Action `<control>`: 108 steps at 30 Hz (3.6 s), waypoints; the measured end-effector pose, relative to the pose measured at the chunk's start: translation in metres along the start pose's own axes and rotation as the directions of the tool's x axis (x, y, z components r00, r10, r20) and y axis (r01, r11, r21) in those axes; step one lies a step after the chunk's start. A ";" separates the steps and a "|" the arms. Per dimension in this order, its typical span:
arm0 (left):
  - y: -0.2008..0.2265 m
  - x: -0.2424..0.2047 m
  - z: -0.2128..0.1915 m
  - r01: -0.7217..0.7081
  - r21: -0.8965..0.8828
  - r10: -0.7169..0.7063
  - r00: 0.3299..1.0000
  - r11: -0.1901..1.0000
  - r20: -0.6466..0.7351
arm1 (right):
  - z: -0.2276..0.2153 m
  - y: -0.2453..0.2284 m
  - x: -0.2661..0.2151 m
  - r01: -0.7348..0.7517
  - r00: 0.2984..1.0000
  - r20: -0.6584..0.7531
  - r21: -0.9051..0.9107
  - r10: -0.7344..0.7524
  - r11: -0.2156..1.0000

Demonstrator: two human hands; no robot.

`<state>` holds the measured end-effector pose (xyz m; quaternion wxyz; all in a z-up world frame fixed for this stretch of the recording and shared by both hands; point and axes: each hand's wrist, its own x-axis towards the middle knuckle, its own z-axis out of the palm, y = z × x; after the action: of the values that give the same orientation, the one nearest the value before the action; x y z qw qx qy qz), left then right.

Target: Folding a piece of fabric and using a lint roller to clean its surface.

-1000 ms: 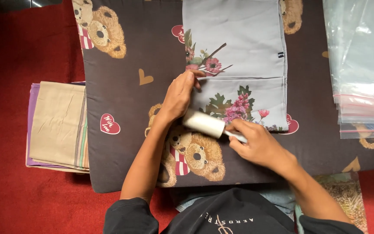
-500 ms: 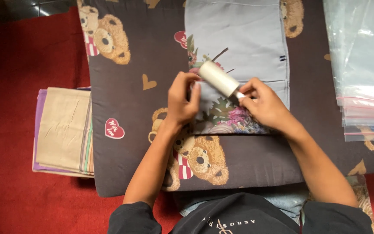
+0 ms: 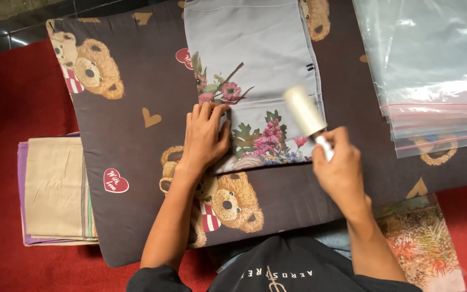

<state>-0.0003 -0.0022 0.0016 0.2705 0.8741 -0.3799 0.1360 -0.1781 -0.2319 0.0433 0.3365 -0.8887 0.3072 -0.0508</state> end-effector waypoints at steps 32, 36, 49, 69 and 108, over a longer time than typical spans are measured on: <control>0.075 -0.097 -0.035 -0.242 0.217 0.222 0.969 0.946 0.109 | -0.037 0.037 -0.027 -0.029 0.996 0.081 -0.081 0.036 0.996; 0.100 -0.102 -0.052 -0.223 0.148 0.201 0.968 0.963 0.150 | -0.044 0.046 -0.040 -0.103 0.985 0.128 -0.103 0.116 0.989; -0.001 0.013 -0.043 0.089 -0.028 -0.086 0.992 0.996 0.094 | -0.050 0.005 0.007 0.315 0.940 0.194 -0.178 -0.281 0.932; -0.047 0.041 -0.007 0.150 -0.460 -0.360 0.837 0.875 -0.413 | 0.065 -0.079 0.219 0.725 0.543 0.444 0.180 -0.713 0.665; -0.051 0.036 0.018 0.075 0.185 -0.091 0.993 0.980 0.080 | 0.052 -0.053 0.147 0.615 0.788 0.100 -0.064 -0.608 0.786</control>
<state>0.0618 -0.0054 -0.0161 0.1783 0.9154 -0.3405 0.1201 -0.0164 -0.2567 0.0196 0.2711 -0.9563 -0.0076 -0.1095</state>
